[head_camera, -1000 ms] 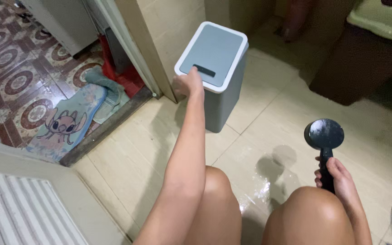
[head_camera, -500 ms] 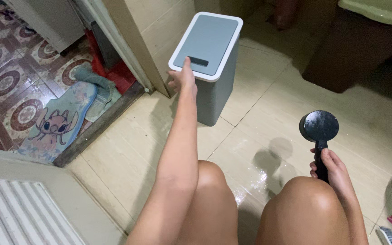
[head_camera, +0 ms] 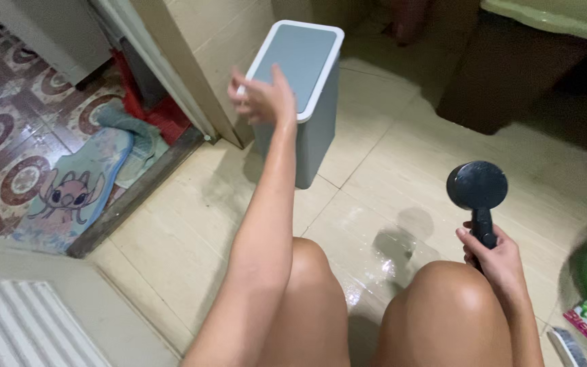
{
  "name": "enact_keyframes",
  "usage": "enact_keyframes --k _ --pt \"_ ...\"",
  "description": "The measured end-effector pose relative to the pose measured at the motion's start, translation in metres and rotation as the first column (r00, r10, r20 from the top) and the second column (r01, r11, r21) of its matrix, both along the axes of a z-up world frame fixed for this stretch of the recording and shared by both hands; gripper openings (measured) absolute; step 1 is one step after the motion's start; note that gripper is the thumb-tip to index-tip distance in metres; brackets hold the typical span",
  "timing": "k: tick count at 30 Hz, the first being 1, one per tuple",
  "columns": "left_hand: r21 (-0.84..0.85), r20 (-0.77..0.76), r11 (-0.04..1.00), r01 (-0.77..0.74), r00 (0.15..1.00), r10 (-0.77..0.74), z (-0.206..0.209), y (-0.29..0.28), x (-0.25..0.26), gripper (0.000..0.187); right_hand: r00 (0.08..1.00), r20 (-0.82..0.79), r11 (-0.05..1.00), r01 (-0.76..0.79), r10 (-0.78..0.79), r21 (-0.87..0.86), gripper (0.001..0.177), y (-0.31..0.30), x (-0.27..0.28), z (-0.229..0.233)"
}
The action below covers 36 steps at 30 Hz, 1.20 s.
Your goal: The person kneels on a tiled bathroom floor, sprinkles powdered detergent onto a gray trash bin lid, scrubs it with a brush, and rinses it with a handheld shower head. They then scrub the inside of a green plastic mesh basket with the brush and rinse it under the shower.
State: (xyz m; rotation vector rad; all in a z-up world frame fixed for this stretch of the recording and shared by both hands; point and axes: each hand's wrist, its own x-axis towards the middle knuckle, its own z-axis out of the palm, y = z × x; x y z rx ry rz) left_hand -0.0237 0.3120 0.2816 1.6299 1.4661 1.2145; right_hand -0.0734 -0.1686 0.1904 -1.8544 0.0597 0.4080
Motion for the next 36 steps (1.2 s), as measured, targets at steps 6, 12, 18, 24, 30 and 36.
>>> enact_keyframes --k 6,12,18,24,30,36 --pt "0.289 -0.129 0.798 0.529 0.847 -0.515 0.018 -0.128 0.049 0.043 0.972 0.196 0.99 0.139 -0.133 -0.016 0.033 -0.04 -0.004 0.027" --pt "0.069 -0.447 0.259 0.963 0.262 -0.856 -0.025 -0.312 0.095 0.035 0.862 0.323 0.92 0.351 -0.391 0.175 0.038 -0.131 -0.029 0.037" --pt "-0.305 -0.253 -0.178 0.936 -0.259 -0.932 -0.116 -0.502 0.11 0.052 0.71 0.403 0.815 0.532 -0.577 0.231 0.045 -0.244 -0.07 0.058" --pt "-0.361 -0.108 -0.249 0.899 -0.306 -0.946 -0.166 -0.635 0.143 0.072 0.65 0.298 0.711 0.678 -0.699 0.186 0.039 -0.301 -0.089 0.069" --pt "-0.666 0.253 -0.245 0.704 -0.095 -0.963 -0.166 -0.679 0.161 0.073 0.665 0.24 0.707 0.662 -0.708 0.25 0.038 -0.313 -0.088 0.063" --pt "-0.616 0.7 -0.456 0.642 0.182 -0.69 -0.179 -0.702 0.152 0.053 0.698 0.143 0.707 0.655 -0.702 0.268 0.038 -0.305 -0.085 0.053"
